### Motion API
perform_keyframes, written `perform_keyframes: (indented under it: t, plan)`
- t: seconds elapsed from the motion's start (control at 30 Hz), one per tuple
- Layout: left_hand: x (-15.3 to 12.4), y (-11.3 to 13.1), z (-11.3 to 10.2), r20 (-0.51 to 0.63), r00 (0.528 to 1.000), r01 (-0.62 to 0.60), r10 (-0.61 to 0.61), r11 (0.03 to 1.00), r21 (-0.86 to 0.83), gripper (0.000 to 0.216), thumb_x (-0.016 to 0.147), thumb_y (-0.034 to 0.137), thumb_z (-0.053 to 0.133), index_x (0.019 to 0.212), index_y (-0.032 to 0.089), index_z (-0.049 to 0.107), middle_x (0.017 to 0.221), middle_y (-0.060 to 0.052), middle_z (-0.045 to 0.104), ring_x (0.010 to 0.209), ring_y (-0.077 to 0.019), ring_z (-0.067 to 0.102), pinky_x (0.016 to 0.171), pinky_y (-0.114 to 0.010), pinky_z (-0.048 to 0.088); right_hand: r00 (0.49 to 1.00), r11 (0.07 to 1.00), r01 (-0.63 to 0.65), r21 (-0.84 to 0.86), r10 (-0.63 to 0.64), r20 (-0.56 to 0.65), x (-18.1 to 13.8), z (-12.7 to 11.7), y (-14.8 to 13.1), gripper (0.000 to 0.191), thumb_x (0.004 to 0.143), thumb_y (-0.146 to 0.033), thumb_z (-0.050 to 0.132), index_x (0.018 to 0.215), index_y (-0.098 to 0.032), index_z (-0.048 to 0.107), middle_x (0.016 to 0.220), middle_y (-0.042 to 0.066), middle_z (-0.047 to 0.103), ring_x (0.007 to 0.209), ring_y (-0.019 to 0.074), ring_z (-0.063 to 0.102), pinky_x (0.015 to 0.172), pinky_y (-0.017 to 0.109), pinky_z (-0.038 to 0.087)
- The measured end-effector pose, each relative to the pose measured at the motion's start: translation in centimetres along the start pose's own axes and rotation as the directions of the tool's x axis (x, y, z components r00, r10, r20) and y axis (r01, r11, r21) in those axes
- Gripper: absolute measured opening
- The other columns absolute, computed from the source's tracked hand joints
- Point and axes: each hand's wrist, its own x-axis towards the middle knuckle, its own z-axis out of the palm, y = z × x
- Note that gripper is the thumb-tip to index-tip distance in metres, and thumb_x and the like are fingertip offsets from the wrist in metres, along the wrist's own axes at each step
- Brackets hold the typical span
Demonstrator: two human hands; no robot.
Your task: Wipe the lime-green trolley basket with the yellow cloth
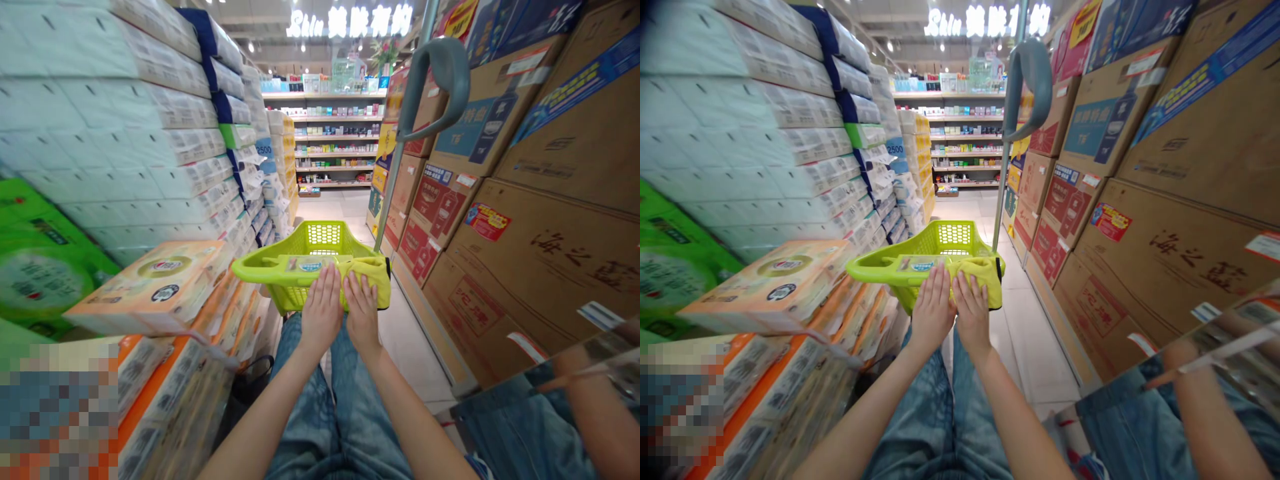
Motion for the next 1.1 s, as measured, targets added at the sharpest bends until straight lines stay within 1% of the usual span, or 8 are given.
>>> perform_keyframes:
  t: [0.1,0.23,0.33,0.4,0.63,0.83,1.0,1.1]
  plan:
    - [0.1,0.7,0.2,-0.026,0.999,0.023,-0.023,1.000,-0.008,0.077,0.089,0.014,0.045,0.157,0.006,0.008,0.161,-0.015,0.025,0.152,-0.0240,0.017,0.123,-0.042,0.023,0.997,0.999,0.051,-0.001,-0.051,-0.063,-0.3,-1.5,3.4,0.070,0.094,-0.002,0.031,0.156,-0.032,0.022,0.155,0.004,0.044,0.152,0.0171,0.020,0.124,0.050,0.019]
    - [0.3,0.9,0.3,-0.044,0.998,0.050,-0.051,0.999,-0.011,0.080,0.089,0.014,0.046,0.157,0.007,0.004,0.161,-0.016,0.022,0.152,-0.0248,0.016,0.123,-0.042,0.023,0.970,0.967,-0.167,0.194,0.197,-0.144,0.6,-2.8,6.6,0.071,0.091,-0.002,0.029,0.156,-0.030,0.026,0.160,0.003,0.033,0.150,0.0195,0.025,0.123,0.051,0.024]
    - [0.3,0.8,0.3,-0.042,0.997,0.067,-0.068,0.998,-0.008,0.081,0.089,0.015,0.046,0.157,0.007,0.003,0.161,-0.017,0.021,0.152,-0.0253,0.015,0.123,-0.043,0.024,0.915,0.871,-0.338,0.356,0.392,-0.093,1.1,-2.8,6.2,0.070,0.090,-0.006,0.034,0.155,-0.027,0.027,0.160,0.003,0.035,0.149,0.0177,0.030,0.123,0.045,0.026]
    - [0.2,0.8,0.3,-0.039,0.996,0.078,-0.078,0.997,-0.001,0.080,0.089,0.015,0.046,0.157,0.007,0.003,0.161,-0.017,0.021,0.152,-0.0255,0.015,0.123,-0.044,0.024,0.898,0.849,-0.361,0.385,0.427,-0.101,1.0,-2.3,4.8,0.068,0.091,-0.008,0.034,0.156,-0.027,0.026,0.161,0.002,0.031,0.150,0.0179,0.027,0.123,0.045,0.024]
    - [0.0,0.6,0.0,-0.040,0.994,0.102,-0.104,0.994,-0.035,0.080,0.090,0.015,0.046,0.157,0.006,0.005,0.162,-0.019,0.020,0.152,-0.0269,0.014,0.122,-0.046,0.025,0.933,0.929,-0.280,0.241,0.322,-0.158,0.1,-0.9,-0.2,0.070,0.093,-0.007,0.026,0.158,-0.030,0.013,0.166,0.002,0.016,0.154,0.0234,0.009,0.122,0.060,0.021]
    - [-0.2,0.1,0.4,-0.020,0.997,0.074,-0.074,0.997,-0.002,0.072,0.094,0.014,0.040,0.158,0.008,0.005,0.162,-0.016,0.020,0.152,-0.0257,0.013,0.122,-0.046,0.028,0.992,0.984,-0.124,0.131,0.126,-0.010,0.1,0.7,-2.3,0.070,0.095,-0.008,0.031,0.158,-0.030,0.011,0.163,0.004,0.028,0.154,0.0207,0.009,0.123,0.060,0.013]
    - [-0.2,-0.3,0.2,-0.002,0.999,0.033,-0.033,0.999,0.005,0.072,0.094,0.016,0.041,0.157,0.008,0.008,0.162,-0.017,0.022,0.152,-0.0255,0.015,0.122,-0.044,0.027,0.998,0.997,-0.012,0.074,0.008,0.064,-0.9,0.5,-0.9,0.070,0.095,-0.006,0.031,0.158,-0.027,0.013,0.158,0.006,0.038,0.153,0.0182,0.016,0.125,0.054,0.014]
    - [-0.1,-0.4,-0.2,0.011,1.000,0.020,-0.020,1.000,0.004,0.074,0.092,0.016,0.042,0.157,0.007,0.007,0.162,-0.016,0.022,0.152,-0.0247,0.015,0.122,-0.043,0.025,0.999,0.999,0.020,0.043,-0.021,0.026,-1.6,-0.7,1.5,0.072,0.092,-0.001,0.028,0.158,-0.029,0.015,0.158,0.005,0.038,0.152,0.0196,0.017,0.124,0.055,0.018]
